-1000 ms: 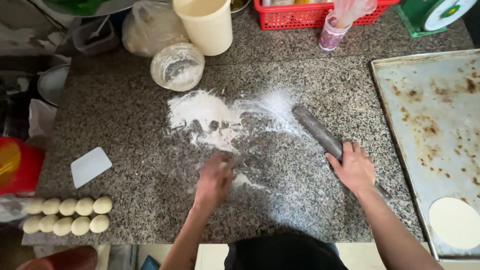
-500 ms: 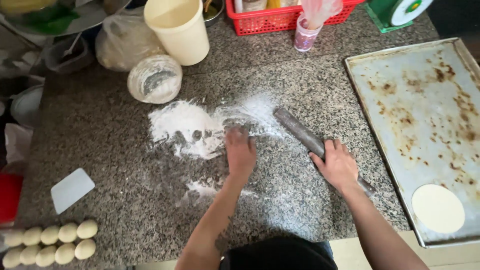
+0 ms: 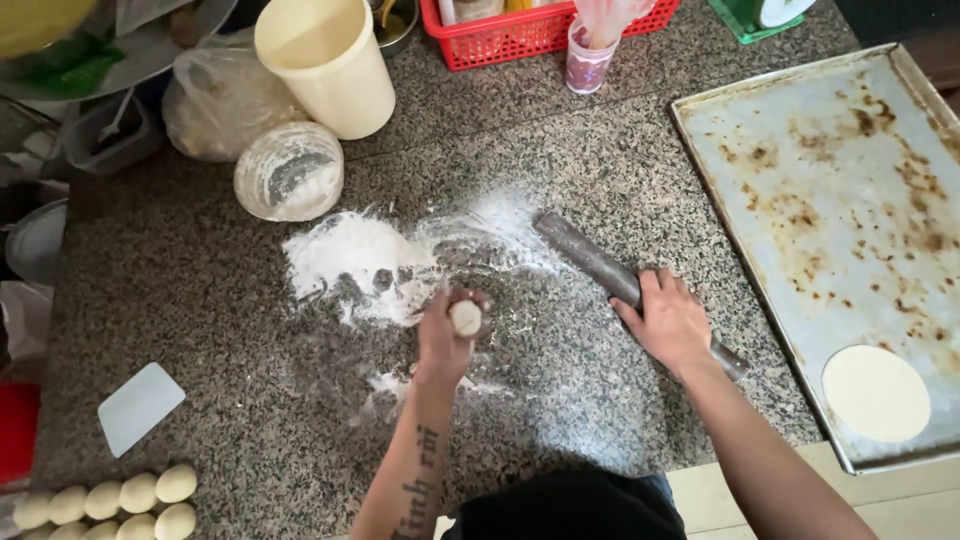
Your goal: Flattening small balls of dough into circular discs using a rolling pin on a floured surface.
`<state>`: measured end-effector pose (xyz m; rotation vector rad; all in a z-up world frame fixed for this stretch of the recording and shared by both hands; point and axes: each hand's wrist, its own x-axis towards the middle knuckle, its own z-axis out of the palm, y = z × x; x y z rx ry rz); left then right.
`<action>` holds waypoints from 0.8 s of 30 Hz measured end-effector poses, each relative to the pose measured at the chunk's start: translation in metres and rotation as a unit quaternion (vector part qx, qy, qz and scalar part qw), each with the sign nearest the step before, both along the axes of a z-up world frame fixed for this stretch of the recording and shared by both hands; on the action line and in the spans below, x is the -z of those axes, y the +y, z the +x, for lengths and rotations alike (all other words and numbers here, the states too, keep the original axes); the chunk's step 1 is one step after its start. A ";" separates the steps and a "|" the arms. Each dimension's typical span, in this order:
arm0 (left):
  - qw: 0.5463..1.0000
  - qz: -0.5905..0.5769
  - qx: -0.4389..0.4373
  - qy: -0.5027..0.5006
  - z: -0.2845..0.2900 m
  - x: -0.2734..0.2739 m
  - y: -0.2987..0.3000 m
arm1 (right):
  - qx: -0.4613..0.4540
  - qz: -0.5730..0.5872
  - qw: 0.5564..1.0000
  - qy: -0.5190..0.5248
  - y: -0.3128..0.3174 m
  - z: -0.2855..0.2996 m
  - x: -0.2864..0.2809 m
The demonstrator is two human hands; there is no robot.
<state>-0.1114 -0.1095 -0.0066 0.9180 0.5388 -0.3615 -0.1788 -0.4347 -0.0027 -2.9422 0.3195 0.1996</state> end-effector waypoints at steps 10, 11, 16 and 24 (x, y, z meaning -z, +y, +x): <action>0.996 0.013 0.083 -0.024 -0.001 -0.023 -0.048 | 0.003 0.003 1.000 -0.001 -0.004 0.002 0.008; 0.997 -0.012 0.071 -0.012 -0.003 -0.026 -0.047 | 0.001 0.005 1.000 -0.006 -0.006 0.002 0.013; 0.999 -0.018 0.049 -0.008 -0.003 -0.027 -0.044 | 0.000 0.000 1.000 -0.012 -0.005 0.001 0.016; 0.991 0.068 0.098 -0.061 -0.002 -0.036 -0.050 | 0.002 -0.003 1.000 0.001 -0.007 0.003 0.018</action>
